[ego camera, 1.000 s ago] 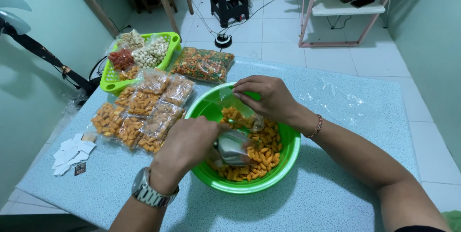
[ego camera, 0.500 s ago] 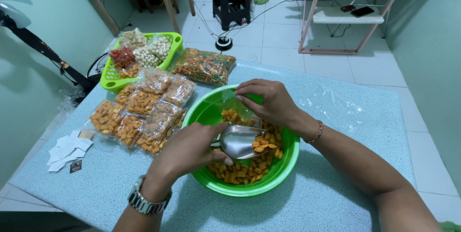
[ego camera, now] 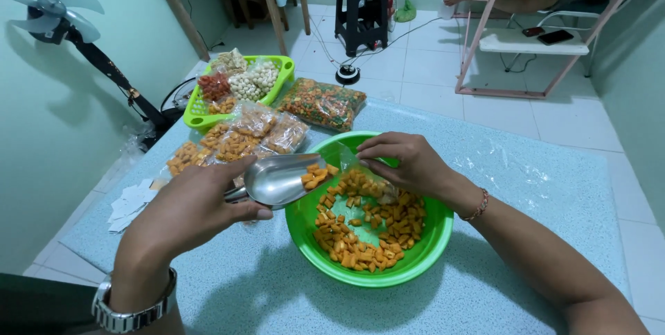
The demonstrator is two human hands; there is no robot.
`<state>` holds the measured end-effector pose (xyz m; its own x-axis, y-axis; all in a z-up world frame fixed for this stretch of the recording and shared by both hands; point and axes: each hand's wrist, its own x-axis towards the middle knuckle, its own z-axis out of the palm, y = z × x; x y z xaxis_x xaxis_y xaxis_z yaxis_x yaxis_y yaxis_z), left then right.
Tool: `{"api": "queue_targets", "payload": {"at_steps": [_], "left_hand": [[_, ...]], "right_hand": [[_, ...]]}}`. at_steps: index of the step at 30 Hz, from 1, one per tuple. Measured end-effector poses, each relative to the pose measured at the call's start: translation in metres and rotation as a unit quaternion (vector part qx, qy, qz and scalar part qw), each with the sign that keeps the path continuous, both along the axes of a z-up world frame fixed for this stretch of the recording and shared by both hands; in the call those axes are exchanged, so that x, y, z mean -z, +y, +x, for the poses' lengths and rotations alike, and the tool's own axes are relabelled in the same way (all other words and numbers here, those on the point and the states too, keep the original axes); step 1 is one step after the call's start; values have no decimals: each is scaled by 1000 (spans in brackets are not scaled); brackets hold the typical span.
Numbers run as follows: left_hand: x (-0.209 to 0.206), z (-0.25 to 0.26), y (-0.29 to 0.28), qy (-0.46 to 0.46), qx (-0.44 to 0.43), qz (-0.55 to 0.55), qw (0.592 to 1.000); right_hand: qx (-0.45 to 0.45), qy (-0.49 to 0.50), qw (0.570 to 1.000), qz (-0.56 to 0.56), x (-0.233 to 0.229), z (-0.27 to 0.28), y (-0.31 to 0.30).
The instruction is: Packaging small orange snacks from a large bowl into individual plastic bags using a metal scoop.
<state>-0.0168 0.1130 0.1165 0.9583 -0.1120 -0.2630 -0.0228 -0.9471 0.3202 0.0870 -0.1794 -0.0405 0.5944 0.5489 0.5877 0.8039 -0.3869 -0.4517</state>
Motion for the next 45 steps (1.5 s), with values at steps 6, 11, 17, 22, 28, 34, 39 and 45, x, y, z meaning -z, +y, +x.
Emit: {"api": "queue_targets", "payload": {"at_steps": [6, 11, 17, 22, 28, 34, 39, 45], "left_hand": [[3, 18, 3, -17, 11, 11, 1000], [-12, 20, -22, 8, 27, 42, 999], [-11, 29, -41, -34, 78, 162, 983], [-27, 19, -45, -80, 53, 239, 966], [-34, -8, -42, 35, -11, 273, 961], [39, -7, -68, 67, 138, 257, 954], [91, 16, -73, 27, 166, 224, 960], [105, 27, -77, 4, 188, 198, 962]], "right_hand": [[-11, -6, 1000, -1, 1, 3, 0], [-15, -11, 1000, 7, 0, 3, 1], [-19, -16, 1000, 9, 0, 1, 1], [-53, -111, 992, -10, 0, 8, -4], [-20, -100, 995, 9, -2, 8, -4], [31, -97, 994, 31, -1, 8, -4], [45, -94, 993, 51, -4, 9, -5], [44, -87, 994, 50, -3, 10, -5]]}}
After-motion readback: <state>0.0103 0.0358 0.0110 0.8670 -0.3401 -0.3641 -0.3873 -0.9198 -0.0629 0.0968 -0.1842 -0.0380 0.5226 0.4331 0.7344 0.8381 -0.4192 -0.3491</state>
